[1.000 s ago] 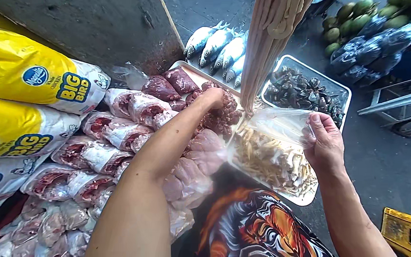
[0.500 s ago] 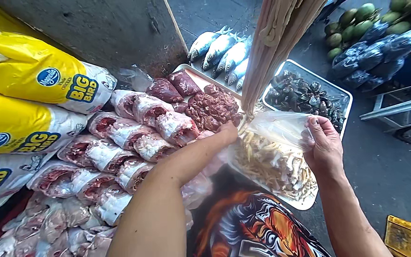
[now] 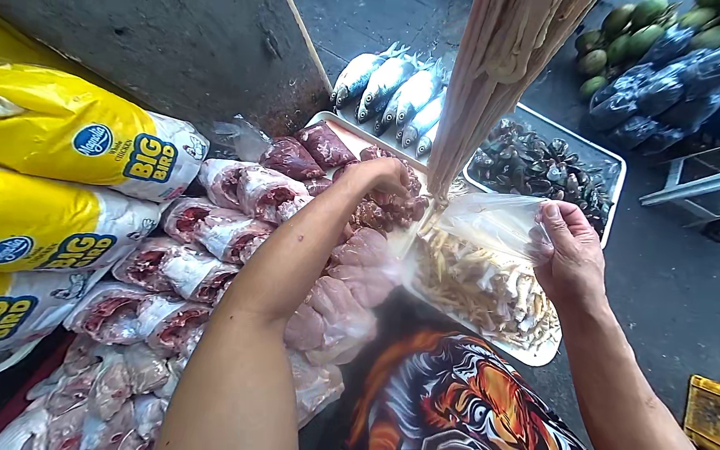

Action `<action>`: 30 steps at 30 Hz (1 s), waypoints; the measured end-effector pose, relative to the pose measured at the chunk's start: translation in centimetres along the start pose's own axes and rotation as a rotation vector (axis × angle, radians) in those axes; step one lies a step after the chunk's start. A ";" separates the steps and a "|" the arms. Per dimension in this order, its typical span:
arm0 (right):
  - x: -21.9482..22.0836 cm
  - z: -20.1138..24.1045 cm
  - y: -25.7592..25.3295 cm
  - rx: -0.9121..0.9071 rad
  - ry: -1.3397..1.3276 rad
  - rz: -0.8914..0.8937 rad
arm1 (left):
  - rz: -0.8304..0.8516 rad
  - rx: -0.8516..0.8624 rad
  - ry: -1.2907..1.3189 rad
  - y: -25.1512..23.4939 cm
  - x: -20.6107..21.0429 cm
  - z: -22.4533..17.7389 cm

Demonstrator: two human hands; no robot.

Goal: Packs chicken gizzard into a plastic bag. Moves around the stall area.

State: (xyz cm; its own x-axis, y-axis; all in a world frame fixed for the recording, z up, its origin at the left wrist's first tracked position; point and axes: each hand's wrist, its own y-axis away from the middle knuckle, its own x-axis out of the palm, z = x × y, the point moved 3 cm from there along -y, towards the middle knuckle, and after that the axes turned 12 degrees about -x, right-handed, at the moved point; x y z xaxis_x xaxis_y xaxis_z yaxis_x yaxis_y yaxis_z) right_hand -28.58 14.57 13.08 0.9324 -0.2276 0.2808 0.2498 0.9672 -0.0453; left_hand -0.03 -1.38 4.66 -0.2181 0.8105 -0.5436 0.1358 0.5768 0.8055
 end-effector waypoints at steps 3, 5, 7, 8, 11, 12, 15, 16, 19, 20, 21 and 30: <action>-0.2 0.1 -0.1 -0.007 0.012 0.001 | -0.115 -0.097 -0.094 -0.6 -0.9 1.5; -0.4 0.3 -0.2 -0.010 0.013 -0.005 | -0.147 -0.226 -0.276 -1.6 0.2 3.0; -0.6 0.4 -0.2 -0.009 0.008 -0.016 | -0.093 -0.348 -0.431 -2.8 2.3 4.6; -0.7 0.4 -0.3 -0.008 0.002 -0.022 | -0.070 -0.383 -0.481 -3.4 3.4 5.3; -0.9 0.4 -0.3 -0.003 0.006 -0.029 | -0.057 -0.420 -0.443 -5.1 5.0 5.7; -1.0 0.3 -0.3 0.000 0.007 -0.029 | -0.051 -0.416 -0.434 -5.2 5.3 5.4; -0.8 0.3 -0.4 0.002 -0.005 -0.031 | 0.005 -0.374 -0.499 -5.1 6.0 4.3; -0.8 0.3 -0.4 0.001 -0.006 -0.030 | 0.036 -0.356 -0.526 -5.2 6.0 4.0; -1.0 0.4 -0.3 -0.003 -0.007 -0.033 | 0.097 -0.339 -0.476 -5.5 5.1 3.4; -1.1 0.4 -0.3 -0.005 -0.004 -0.034 | 0.090 -0.304 -0.442 -5.7 4.5 3.4; -1.3 0.4 -0.3 -0.009 -0.005 -0.036 | 0.067 -0.258 -0.398 -5.9 3.8 3.5; -0.7 0.3 0.0 -0.006 -0.009 -0.026 | -0.191 0.007 -0.404 -5.4 8.7 -0.7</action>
State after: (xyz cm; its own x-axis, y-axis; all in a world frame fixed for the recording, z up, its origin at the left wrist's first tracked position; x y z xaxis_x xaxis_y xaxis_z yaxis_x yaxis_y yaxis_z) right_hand -29.32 14.77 13.15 0.9231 -0.2517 0.2908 0.2756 0.9603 -0.0438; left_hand -3.33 2.54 -4.24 0.1550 0.6630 -0.7324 0.1371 0.7198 0.6805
